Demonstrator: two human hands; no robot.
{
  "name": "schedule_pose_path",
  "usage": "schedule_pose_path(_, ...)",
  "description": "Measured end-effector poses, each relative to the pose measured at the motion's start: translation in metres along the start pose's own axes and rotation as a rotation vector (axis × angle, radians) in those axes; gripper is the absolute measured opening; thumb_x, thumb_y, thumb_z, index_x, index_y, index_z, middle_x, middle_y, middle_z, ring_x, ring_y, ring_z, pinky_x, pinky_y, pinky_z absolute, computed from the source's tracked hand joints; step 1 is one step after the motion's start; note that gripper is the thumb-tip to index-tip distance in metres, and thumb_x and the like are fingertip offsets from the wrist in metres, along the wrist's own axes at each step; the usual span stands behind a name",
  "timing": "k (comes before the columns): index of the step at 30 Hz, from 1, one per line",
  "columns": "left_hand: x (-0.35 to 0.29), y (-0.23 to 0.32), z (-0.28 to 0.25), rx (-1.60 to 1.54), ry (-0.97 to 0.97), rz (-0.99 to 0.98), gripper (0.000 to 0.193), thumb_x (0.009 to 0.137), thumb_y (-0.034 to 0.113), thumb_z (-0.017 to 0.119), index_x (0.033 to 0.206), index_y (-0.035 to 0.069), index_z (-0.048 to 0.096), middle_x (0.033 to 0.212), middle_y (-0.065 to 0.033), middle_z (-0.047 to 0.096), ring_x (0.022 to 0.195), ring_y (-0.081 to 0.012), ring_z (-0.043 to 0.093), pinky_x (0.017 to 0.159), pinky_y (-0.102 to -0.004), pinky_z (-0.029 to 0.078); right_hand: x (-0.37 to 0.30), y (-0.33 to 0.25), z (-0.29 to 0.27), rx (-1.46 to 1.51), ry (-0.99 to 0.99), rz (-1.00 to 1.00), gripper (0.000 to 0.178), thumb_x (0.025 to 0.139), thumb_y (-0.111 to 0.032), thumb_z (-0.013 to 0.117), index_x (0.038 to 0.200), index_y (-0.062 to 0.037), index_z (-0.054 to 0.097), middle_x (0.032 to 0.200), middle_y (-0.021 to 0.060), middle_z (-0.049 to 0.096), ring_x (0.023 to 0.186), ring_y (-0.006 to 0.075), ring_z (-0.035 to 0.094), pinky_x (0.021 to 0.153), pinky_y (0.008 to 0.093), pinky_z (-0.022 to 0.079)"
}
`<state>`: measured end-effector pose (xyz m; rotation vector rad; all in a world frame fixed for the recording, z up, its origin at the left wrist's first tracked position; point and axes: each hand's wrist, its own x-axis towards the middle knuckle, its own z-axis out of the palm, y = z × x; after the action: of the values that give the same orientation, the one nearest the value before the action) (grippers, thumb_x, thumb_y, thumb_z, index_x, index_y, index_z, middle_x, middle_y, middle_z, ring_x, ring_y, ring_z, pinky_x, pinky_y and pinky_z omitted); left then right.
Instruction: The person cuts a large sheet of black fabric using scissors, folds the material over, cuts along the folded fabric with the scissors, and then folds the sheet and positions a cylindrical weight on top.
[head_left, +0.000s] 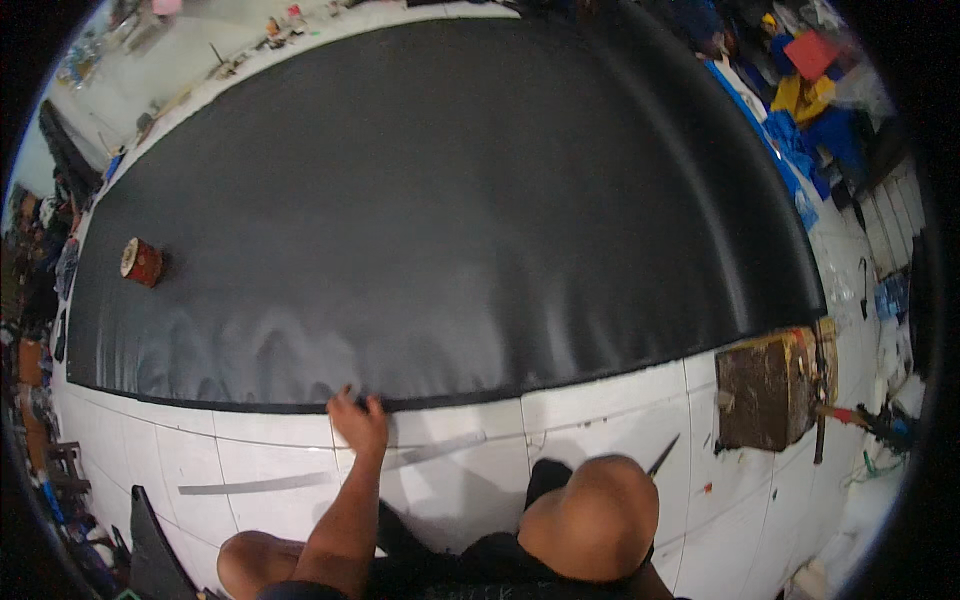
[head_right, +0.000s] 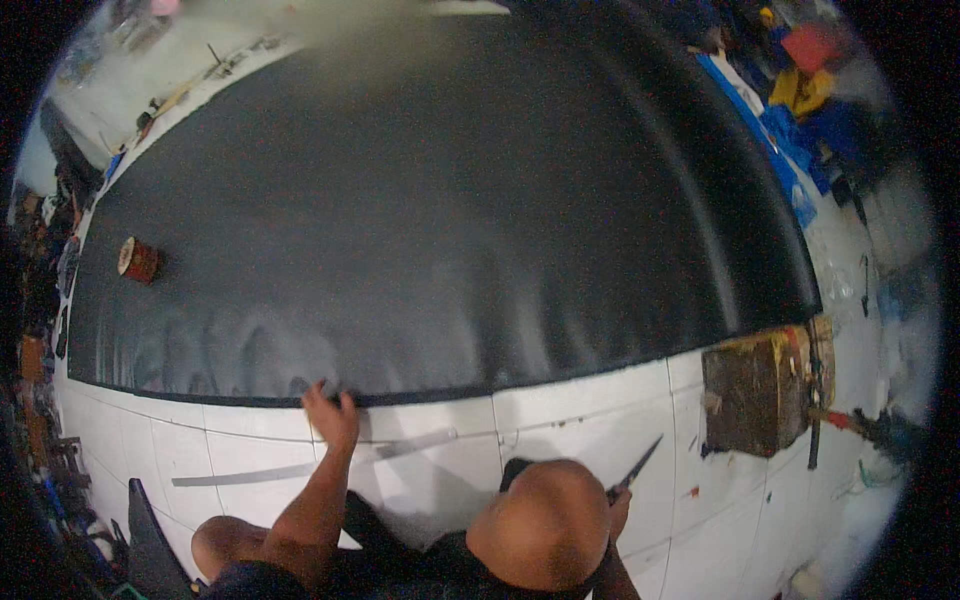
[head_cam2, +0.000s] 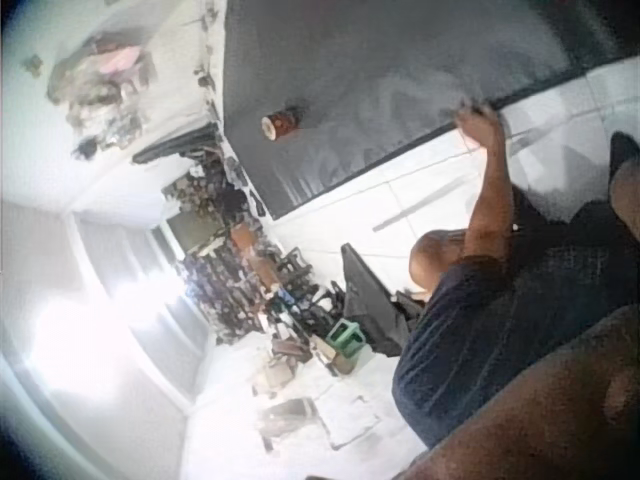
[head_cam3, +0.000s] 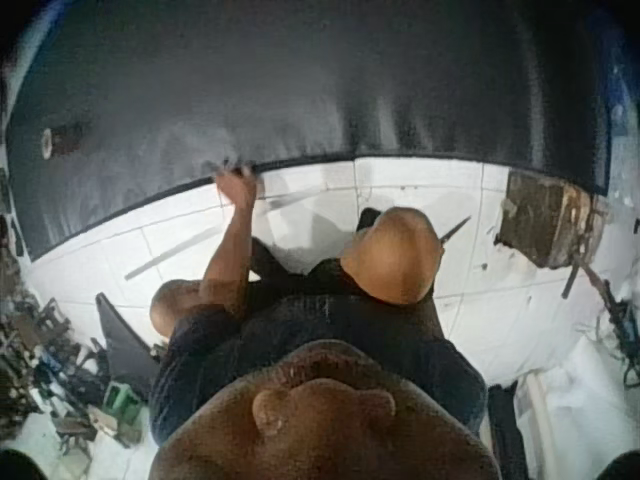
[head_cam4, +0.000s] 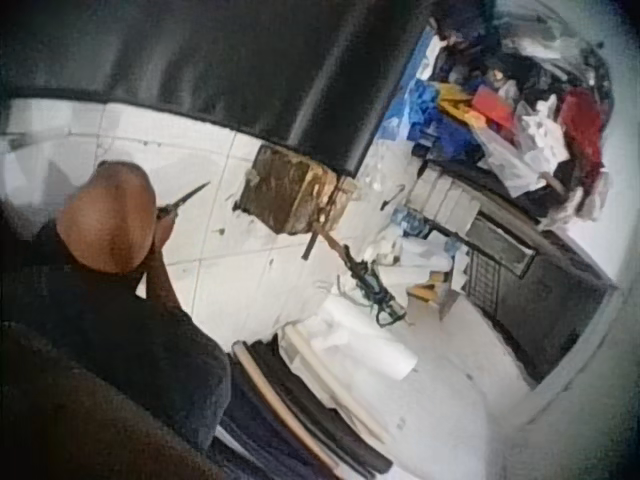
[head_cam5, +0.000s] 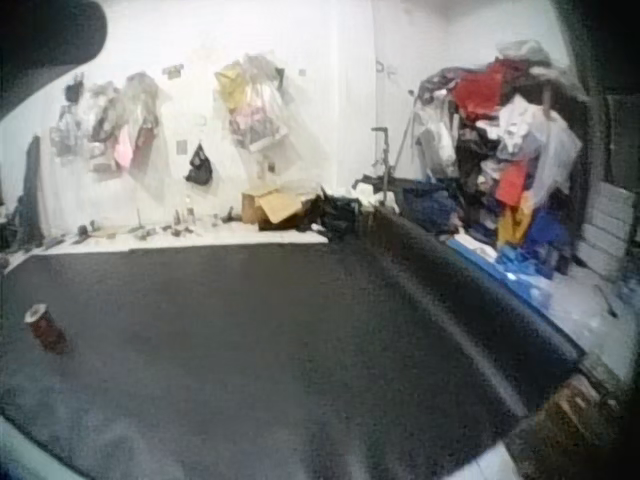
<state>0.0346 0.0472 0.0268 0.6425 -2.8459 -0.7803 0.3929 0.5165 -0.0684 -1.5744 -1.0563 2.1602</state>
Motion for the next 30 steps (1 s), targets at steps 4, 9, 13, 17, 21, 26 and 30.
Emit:
schedule_pose_path(4, -0.006, 0.05, 0.016, -0.039, -0.26, 0.622, 0.056, 0.078, 0.021, 0.072, 0.128, 0.006, 0.054, 0.137, -0.0221, 0.045, 0.131, -0.0417, 0.039, 0.109, -0.05, 0.033, -0.077, -0.02, 0.077, -0.196, -0.103, 0.119, 0.031, 0.09, -0.027, 0.062, 0.104, -0.0032, 0.049, 0.088, 0.0082, 0.051, 0.081, 0.0218, 0.048, 0.073, 0.0371, 0.045)
schedule_pose_path(9, -0.052, 0.089, 0.064, 0.096, -0.586, 0.929, 0.063, 0.085, 0.032, 0.068, 0.142, 0.015, 0.045, 0.151, -0.0191, 0.031, 0.14, -0.0403, 0.028, 0.116, -0.053, 0.021, -0.163, -0.073, 0.164, -0.539, -0.328, 0.233, 0.035, 0.091, -0.028, 0.061, 0.11, -0.0024, 0.048, 0.091, 0.01, 0.055, 0.083, 0.0218, 0.053, 0.076, 0.0366, 0.048)
schedule_pose_path(13, -0.065, 0.082, 0.079, 0.163, -0.51, 0.947, 0.061, 0.085, 0.036, 0.069, 0.141, 0.022, 0.048, 0.151, -0.0176, 0.031, 0.139, -0.0393, 0.03, 0.113, -0.0599, 0.021, -0.198, -0.109, 0.219, -0.733, -0.509, 0.276, 0.038, 0.092, -0.029, 0.06, 0.115, -0.0019, 0.047, 0.093, 0.0114, 0.057, 0.085, 0.0219, 0.057, 0.078, 0.0362, 0.05)
schedule_pose_path(17, -0.067, 0.093, 0.079, 0.203, -0.45, 0.961, 0.049, 0.086, 0.029, 0.065, 0.132, 0.016, 0.056, 0.145, -0.0146, 0.041, 0.136, -0.0364, 0.036, 0.112, -0.0574, 0.026, -0.209, -0.142, 0.261, -0.861, -0.638, 0.286, 0.042, 0.093, -0.03, 0.06, 0.119, -0.0013, 0.046, 0.095, 0.0129, 0.06, 0.087, 0.0219, 0.061, 0.08, 0.0358, 0.052)
schedule_pose_path(21, -0.066, 0.091, 0.089, 0.144, -0.366, 1.019, 0.034, 0.085, 0.016, 0.063, 0.119, 0.009, 0.064, 0.124, -0.0114, 0.057, 0.121, -0.0329, 0.05, 0.108, -0.0523, 0.035, -0.205, -0.17, 0.304, -0.951, -0.729, 0.286, 0.045, 0.094, -0.032, 0.059, 0.124, -0.0007, 0.045, 0.097, 0.0143, 0.062, 0.089, 0.0219, 0.064, 0.082, 0.0354, 0.054)
schedule_pose_path(26, -0.071, 0.105, 0.089, 0.054, -0.434, 0.94, 0.032, 0.086, 0.013, 0.059, 0.117, 0.006, 0.065, 0.109, -0.0113, 0.059, 0.108, -0.0299, 0.055, 0.107, -0.0513, 0.037, -0.186, -0.174, 0.287, -0.959, -0.964, 0.209, 0.045, 0.099, -0.029, 0.053, 0.131, -0.0003, 0.038, 0.101, 0.0149, 0.061, 0.094, 0.0209, 0.065, 0.083, 0.0336, 0.056)
schedule_pose_path(30, -0.072, 0.107, 0.086, -0.024, -0.413, 0.901, 0.029, 0.083, 0.01, 0.066, 0.111, 0.004, 0.063, 0.106, -0.0153, 0.059, 0.101, -0.0367, 0.056, 0.103, -0.0524, 0.041, -0.175, -0.163, 0.292, -0.927, -1.036, 0.197, 0.042, 0.1, -0.028, 0.051, 0.129, -0.0006, 0.037, 0.099, 0.0139, 0.06, 0.092, 0.0198, 0.064, 0.081, 0.0326, 0.056)
